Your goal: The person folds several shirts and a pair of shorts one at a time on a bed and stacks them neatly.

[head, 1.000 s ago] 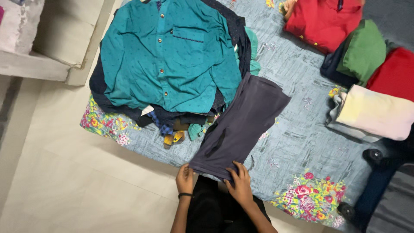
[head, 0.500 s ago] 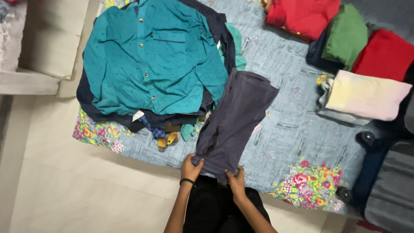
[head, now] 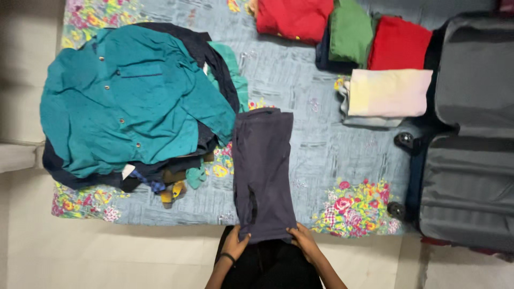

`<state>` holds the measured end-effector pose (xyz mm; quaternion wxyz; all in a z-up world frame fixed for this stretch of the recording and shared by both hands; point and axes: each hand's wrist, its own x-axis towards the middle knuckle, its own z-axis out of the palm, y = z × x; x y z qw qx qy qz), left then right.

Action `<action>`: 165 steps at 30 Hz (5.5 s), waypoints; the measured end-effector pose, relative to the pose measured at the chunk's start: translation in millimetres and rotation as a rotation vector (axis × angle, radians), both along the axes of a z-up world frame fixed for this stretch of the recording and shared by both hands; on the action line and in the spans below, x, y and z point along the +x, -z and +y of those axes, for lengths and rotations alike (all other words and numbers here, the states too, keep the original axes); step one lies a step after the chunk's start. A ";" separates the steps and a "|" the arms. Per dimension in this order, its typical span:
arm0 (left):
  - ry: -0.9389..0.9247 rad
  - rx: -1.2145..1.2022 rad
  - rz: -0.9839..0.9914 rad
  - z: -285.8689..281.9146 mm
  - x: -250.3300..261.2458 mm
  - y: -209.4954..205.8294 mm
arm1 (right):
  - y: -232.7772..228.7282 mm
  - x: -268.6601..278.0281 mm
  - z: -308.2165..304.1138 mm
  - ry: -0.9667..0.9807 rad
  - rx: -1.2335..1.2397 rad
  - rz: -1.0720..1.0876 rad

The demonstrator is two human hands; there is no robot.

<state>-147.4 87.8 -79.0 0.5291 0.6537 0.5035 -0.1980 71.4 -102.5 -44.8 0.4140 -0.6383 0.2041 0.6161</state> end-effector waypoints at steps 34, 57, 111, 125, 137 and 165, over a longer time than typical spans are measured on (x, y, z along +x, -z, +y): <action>0.011 0.970 -0.413 155.1 233.5 -46.6 | 28.3 -26.5 4.5 0.013 0.136 -0.297; 0.174 0.720 -0.368 103.5 186.9 -70.0 | 17.9 -19.6 1.3 -0.046 0.028 -0.129; -1.173 -0.699 -0.325 174.0 177.4 65.8 | 13.5 156.4 210.2 0.502 0.149 0.017; 0.021 0.884 -0.344 133.5 119.7 -52.3 | 36.7 56.4 135.5 -0.471 -0.005 -1.346; -1.029 -0.323 -0.310 89.2 65.6 40.3 | 32.1 59.3 87.7 0.056 0.102 -0.191; 0.063 0.824 -0.391 157.1 150.3 -61.7 | -38.3 87.2 176.2 -0.431 0.131 -1.158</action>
